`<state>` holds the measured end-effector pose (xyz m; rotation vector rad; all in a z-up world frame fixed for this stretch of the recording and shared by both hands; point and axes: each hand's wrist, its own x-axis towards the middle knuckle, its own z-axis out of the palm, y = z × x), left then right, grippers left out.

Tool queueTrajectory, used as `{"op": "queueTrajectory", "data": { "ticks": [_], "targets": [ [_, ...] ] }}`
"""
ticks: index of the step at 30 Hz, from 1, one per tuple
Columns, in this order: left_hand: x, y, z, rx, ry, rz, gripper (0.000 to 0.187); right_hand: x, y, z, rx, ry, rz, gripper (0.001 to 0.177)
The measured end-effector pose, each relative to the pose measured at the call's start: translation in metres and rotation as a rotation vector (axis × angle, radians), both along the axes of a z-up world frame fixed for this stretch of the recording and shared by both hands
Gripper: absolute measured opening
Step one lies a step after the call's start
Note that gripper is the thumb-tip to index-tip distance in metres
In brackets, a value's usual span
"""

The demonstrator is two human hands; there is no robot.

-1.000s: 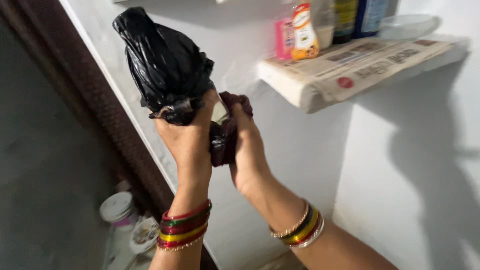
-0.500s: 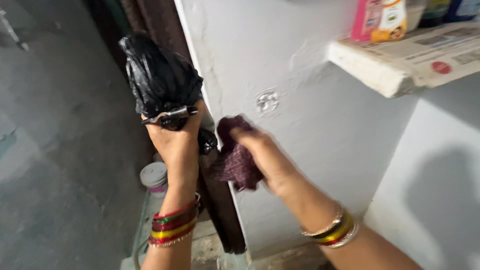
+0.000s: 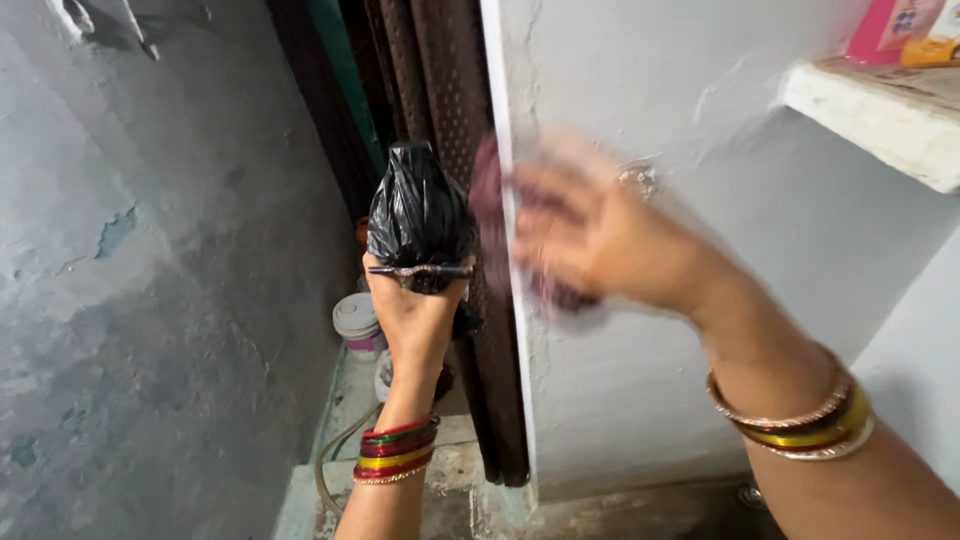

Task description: The person wipes several bathroom items with a purple cloth, including a pink bottle, an orange pump bottle, a small white container, and a black plastic bag. The person places the cleaned items on a small shelf lined with newspaper.

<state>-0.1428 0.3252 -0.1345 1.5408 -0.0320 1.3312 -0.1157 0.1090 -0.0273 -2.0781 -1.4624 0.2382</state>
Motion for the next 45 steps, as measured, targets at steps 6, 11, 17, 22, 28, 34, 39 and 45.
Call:
{"op": "queueTrajectory", "data": {
  "ticks": [6, 11, 17, 22, 28, 34, 39, 45],
  "targets": [
    [-0.004, 0.017, 0.004, 0.067, 0.013, 0.133, 0.074, -0.029, 0.017, 0.016, -0.227, 0.027, -0.032, 0.049],
    [-0.013, 0.019, 0.003, 0.185, -0.005, 0.175, 0.080, 0.006, -0.005, 0.050, 0.912, -0.201, -0.119, 0.049],
    [-0.018, 0.013, 0.000, 0.182, 0.035, 0.115, 0.081, -0.013, 0.027, 0.031, 0.548, -0.076, -0.080, 0.049],
    [-0.017, 0.022, -0.001, 0.335, 0.023, 0.234, 0.073, -0.039, 0.032, 0.019, -0.440, 0.087, 0.016, 0.050],
    [-0.019, 0.022, -0.007, 0.369, 0.044, 0.258, 0.077, -0.010, 0.003, 0.038, 0.425, 0.044, -0.230, 0.029],
    [-0.024, 0.010, -0.002, 0.407, 0.030, 0.256, 0.077, -0.012, 0.014, 0.032, 0.490, -0.161, -0.147, 0.037],
    [-0.027, 0.007, 0.004, 0.423, 0.045, 0.273, 0.073, -0.027, 0.015, 0.029, -0.525, -0.100, -0.085, 0.033],
    [-0.033, -0.001, 0.005, 0.372, 0.001, 0.246, 0.075, -0.015, -0.027, 0.050, 0.606, -0.342, -0.195, 0.022]
  ]
}}
